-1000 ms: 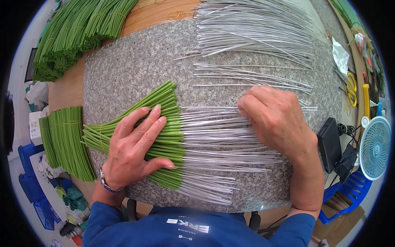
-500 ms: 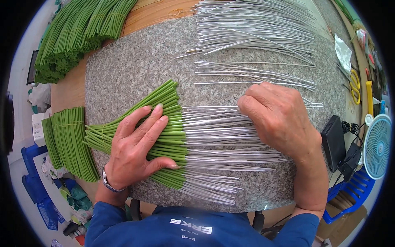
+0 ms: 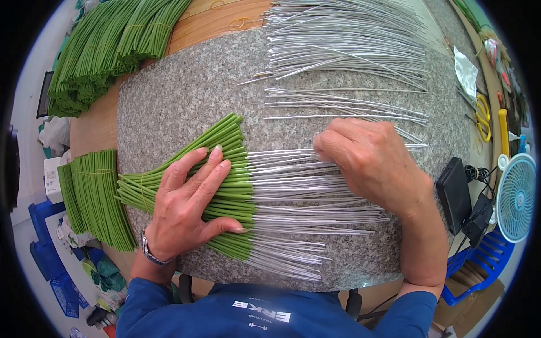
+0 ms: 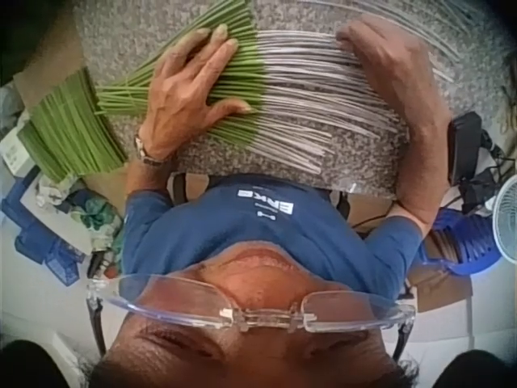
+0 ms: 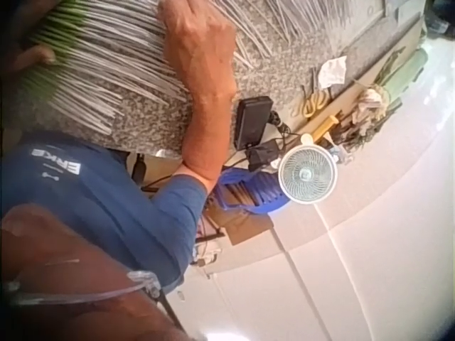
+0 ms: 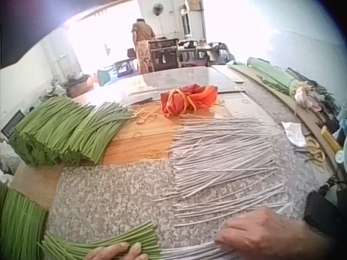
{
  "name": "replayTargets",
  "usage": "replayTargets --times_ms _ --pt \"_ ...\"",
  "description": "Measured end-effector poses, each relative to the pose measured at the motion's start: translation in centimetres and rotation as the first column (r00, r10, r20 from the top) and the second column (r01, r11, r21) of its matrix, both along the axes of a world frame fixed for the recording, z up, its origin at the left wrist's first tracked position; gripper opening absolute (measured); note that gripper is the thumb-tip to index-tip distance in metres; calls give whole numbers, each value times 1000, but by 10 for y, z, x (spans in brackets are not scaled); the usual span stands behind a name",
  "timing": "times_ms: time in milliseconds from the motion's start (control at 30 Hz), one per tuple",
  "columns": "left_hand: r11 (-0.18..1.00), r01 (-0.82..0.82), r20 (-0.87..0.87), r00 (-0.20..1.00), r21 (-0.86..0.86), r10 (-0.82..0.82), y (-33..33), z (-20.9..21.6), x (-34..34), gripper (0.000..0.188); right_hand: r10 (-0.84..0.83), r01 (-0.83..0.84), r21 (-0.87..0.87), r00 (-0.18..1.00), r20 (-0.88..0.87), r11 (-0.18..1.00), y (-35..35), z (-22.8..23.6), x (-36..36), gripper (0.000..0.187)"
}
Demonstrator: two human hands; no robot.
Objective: The person inserts metal rods into green tubes by hand, gathers them into a bundle, and secures them with a rubber band. They then tap the bundle against the table to align the ends before placing it onto a stack.
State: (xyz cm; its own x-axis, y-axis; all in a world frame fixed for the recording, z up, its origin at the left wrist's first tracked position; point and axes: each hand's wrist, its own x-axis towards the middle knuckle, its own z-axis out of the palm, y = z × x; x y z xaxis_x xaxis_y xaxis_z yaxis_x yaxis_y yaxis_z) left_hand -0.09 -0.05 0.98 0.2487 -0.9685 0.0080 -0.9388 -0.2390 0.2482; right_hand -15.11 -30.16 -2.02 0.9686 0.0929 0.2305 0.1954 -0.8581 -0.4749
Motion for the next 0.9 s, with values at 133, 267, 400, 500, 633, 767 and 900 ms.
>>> replayTargets --times_ms 133,267,400,500,633,767,900 --pt "1000 -7 -15 1000 -6 7 0 -1 0 88 -1 1 13 1000 -2 1000 1 2 2 10" --pt "1000 -11 -26 1000 -10 11 2 -1 0 88 26 -20 84 998 -65 996 0 7 2 15" --pt "1000 -13 -31 999 -21 12 1 -2 1 87 43 -36 115 997 -63 993 1 5 1 18" --pt "999 -10 -35 999 -32 9 1 -2 1 87 9 -11 82 1000 29 997 7 1 3 16" --pt "1000 -9 -36 999 -27 8 1 -2 1 87 -15 12 48 998 59 999 17 1 4 13" --pt "1000 -4 -34 999 -19 3 1 -2 1 88 -22 19 37 995 99 999 33 -1 5 13" --pt "1000 -5 -40 999 -4 5 1 -1 1 89 -21 0 97 975 221 995 44 15 9 18"
